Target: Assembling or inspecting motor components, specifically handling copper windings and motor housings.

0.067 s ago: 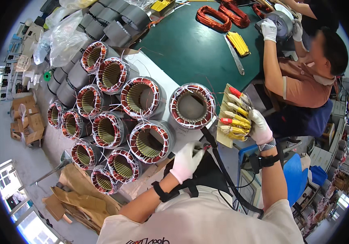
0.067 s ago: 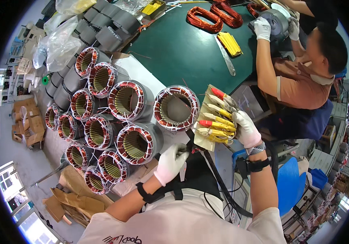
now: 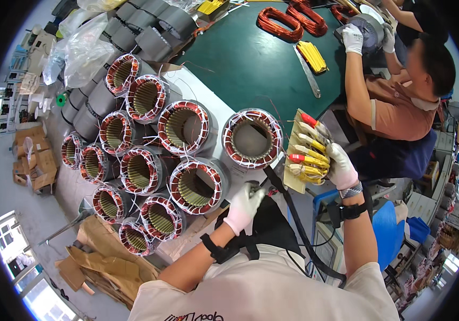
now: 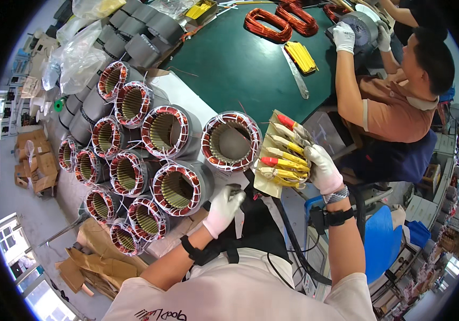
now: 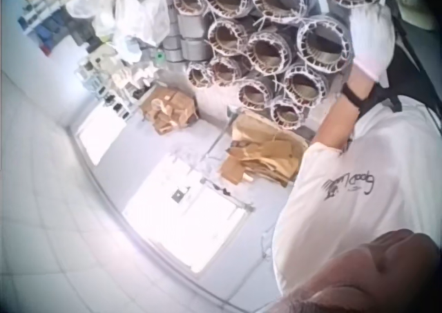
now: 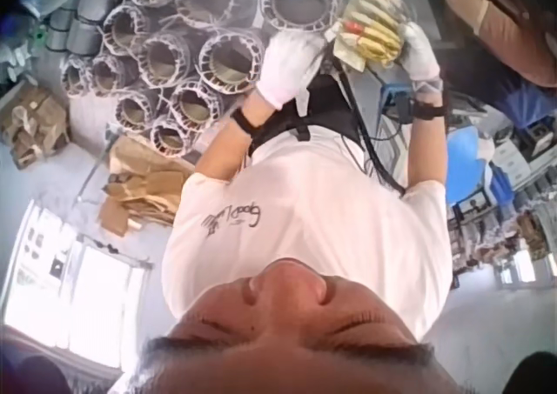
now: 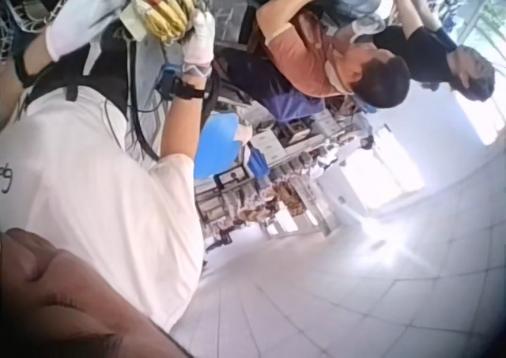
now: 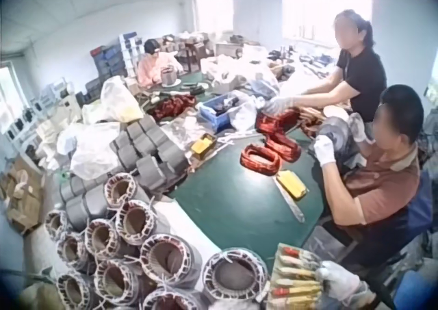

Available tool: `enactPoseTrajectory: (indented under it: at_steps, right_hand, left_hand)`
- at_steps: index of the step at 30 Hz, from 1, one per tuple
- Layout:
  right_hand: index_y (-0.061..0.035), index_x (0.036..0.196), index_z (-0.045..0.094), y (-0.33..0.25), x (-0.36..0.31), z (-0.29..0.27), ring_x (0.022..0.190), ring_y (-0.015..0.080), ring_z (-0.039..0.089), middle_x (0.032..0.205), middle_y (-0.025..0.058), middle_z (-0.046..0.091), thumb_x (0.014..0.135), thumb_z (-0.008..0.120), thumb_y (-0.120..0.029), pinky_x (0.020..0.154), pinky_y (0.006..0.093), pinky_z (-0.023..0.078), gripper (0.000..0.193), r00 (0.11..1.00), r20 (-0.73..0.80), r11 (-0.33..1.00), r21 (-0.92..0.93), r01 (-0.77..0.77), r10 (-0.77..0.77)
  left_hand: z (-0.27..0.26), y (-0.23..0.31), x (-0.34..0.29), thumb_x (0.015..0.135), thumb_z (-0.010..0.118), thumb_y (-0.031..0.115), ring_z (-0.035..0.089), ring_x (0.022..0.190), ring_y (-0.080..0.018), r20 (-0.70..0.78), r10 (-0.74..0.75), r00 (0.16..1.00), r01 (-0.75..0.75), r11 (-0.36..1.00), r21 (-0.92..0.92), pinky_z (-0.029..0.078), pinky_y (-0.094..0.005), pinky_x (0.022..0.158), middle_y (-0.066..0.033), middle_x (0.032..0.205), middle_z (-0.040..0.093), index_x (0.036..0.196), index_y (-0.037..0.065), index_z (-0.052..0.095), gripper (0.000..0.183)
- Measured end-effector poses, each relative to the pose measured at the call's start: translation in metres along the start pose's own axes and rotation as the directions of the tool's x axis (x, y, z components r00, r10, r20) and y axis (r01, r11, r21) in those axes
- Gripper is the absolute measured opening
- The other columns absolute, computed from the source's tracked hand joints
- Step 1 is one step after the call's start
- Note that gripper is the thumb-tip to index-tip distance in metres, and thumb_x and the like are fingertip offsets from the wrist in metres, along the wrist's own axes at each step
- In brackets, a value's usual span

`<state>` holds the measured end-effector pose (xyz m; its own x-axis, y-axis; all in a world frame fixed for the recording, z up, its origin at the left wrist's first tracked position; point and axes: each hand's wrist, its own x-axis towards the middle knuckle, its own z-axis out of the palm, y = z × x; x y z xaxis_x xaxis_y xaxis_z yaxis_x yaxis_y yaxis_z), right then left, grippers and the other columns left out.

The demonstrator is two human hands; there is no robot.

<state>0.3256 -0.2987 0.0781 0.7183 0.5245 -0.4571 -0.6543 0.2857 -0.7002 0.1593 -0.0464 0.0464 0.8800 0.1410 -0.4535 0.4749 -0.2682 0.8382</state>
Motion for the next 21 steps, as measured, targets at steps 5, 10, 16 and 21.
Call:
enactPoseTrajectory:
  at_steps: [5,10,16,21]
  right_hand:
    - [0.0023,0.139,0.053,0.005,-0.005,-0.007,0.116,0.0184,0.063,0.130,0.0109,0.064,0.099,0.063,-0.033,0.099,0.0343,0.051,0.054,1.000,-0.005,0.999,-0.031,-0.006,0.006]
    - [0.0025,0.140,0.052,0.000,-0.006,0.006,0.118,0.0176,0.062,0.133,0.0103,0.064,0.099,0.062,-0.031,0.101,0.0339,0.050,0.054,1.000,0.009,0.998,-0.058,0.019,-0.019]
    - [0.0018,0.142,0.050,0.002,-0.007,0.003,0.119,0.0182,0.061,0.134,0.0107,0.063,0.099,0.061,-0.029,0.103,0.0340,0.049,0.054,0.999,0.007,0.999,-0.033,0.032,-0.031]
    - [0.0016,0.141,0.051,0.002,-0.003,0.010,0.118,0.0184,0.062,0.134,0.0105,0.063,0.099,0.062,-0.027,0.101,0.0339,0.050,0.052,1.000,-0.015,1.000,-0.023,0.014,-0.014]
  left_hand:
    - [-0.017,0.012,-0.004,0.092,0.069,0.017,0.071,0.092,-0.0286,-0.050,0.043,0.998,-0.047,0.995,-0.082,0.056,-0.0374,0.082,-0.0197,0.105,0.068,0.128,-0.002,0.054,0.043]
    - [-0.074,0.048,-0.027,0.097,0.058,0.016,0.064,0.089,-0.0168,-0.335,-0.010,0.942,-0.128,0.913,-0.388,0.054,-0.0281,0.080,-0.0188,0.122,0.064,0.154,-0.003,0.028,0.067]
    - [-0.086,0.041,-0.052,0.093,0.059,0.009,0.069,0.093,-0.0207,-0.019,0.281,0.959,-0.276,0.950,0.147,0.054,-0.0305,0.084,-0.0195,0.106,0.071,0.135,-0.007,0.052,0.045]
    - [0.014,-0.030,-0.015,0.092,0.065,0.012,0.070,0.101,-0.0290,0.083,-0.014,0.996,0.041,0.942,-0.334,0.056,-0.0322,0.086,-0.0217,0.114,0.068,0.116,0.003,0.066,0.026]
